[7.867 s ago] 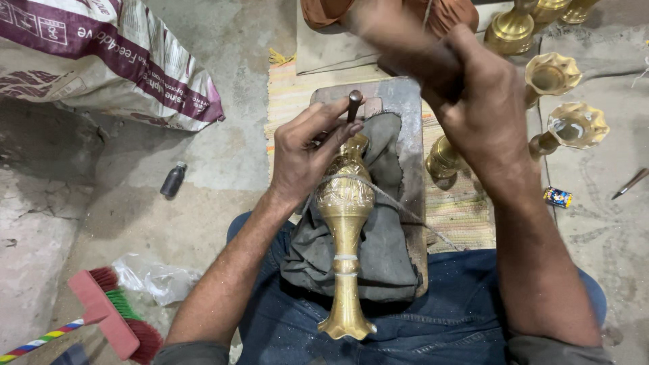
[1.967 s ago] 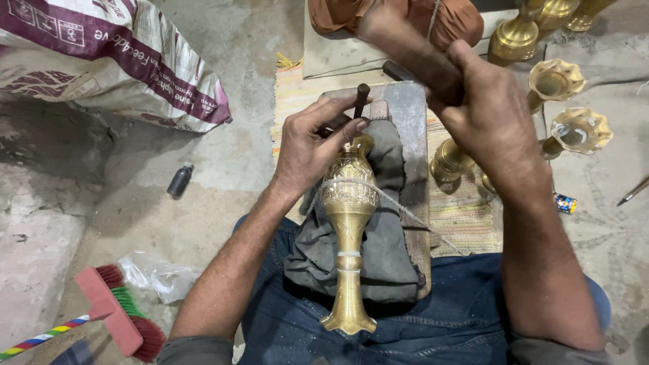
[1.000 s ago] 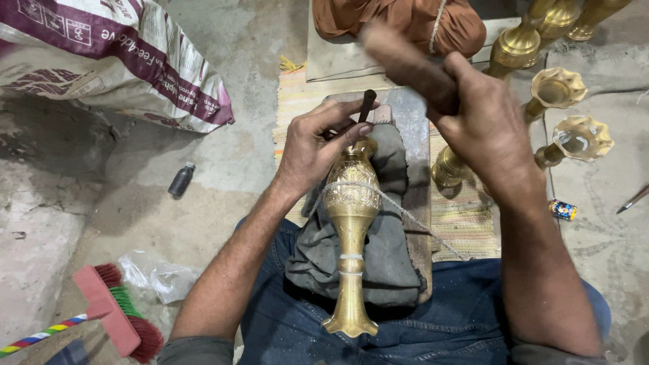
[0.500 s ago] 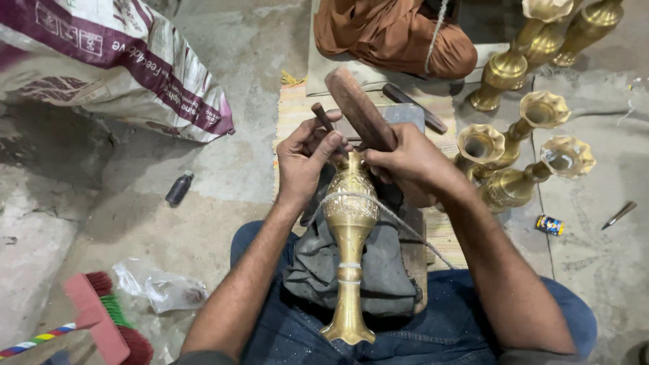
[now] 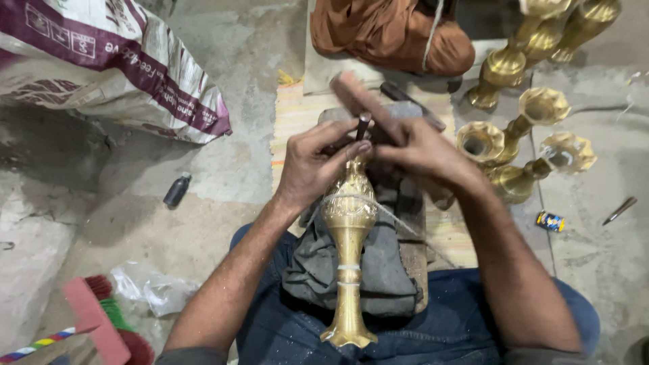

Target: The person sits on the floor holding a chisel against a brass vase and strikes the chisel with a wooden mallet to carve decorative patterns into the metal. They repeatedly reposition the chisel around the vase surface and adjust the vase, which rests on a cloth pad on their lap.

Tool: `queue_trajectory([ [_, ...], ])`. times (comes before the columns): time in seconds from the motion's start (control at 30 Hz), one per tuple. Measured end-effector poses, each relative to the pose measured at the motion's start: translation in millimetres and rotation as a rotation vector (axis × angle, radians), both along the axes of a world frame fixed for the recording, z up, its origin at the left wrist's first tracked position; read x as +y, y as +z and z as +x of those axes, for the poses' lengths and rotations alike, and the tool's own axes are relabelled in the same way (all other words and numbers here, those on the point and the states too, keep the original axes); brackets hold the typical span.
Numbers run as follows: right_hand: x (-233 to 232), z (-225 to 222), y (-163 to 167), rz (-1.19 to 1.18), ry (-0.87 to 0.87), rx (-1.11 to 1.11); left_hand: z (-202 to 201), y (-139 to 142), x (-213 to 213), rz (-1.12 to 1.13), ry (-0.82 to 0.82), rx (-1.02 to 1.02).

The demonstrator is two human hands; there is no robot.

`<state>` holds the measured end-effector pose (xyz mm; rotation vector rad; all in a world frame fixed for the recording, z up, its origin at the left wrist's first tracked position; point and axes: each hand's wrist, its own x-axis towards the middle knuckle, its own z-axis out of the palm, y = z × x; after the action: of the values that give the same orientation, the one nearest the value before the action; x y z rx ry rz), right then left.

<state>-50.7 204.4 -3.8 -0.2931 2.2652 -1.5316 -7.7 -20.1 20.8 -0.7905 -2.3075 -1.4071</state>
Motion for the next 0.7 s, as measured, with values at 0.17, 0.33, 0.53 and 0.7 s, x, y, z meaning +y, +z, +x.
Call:
queue_trajectory([
  [0.17,15.1,11.8,19.7,0.441,-0.220,0.615,1.5,-4.5,2.8,-0.035,0.067,-0.019],
  [0.33,37.3,21.6,36.4,0.848,-0.352,0.964,1.3,-4.9,4.1,-0.069,0.067,0.060],
  [0.53,42.8,18.6,39.0,0.087,-0.320,0.725,2.2,-4.9,6.8,-0.008,0.026,0.003],
  [0.7,42.9,21.1,38.1,0.541,-0.322,0.940,1.4,-3.7,8.6,-0.099,0.084,-0.020],
])
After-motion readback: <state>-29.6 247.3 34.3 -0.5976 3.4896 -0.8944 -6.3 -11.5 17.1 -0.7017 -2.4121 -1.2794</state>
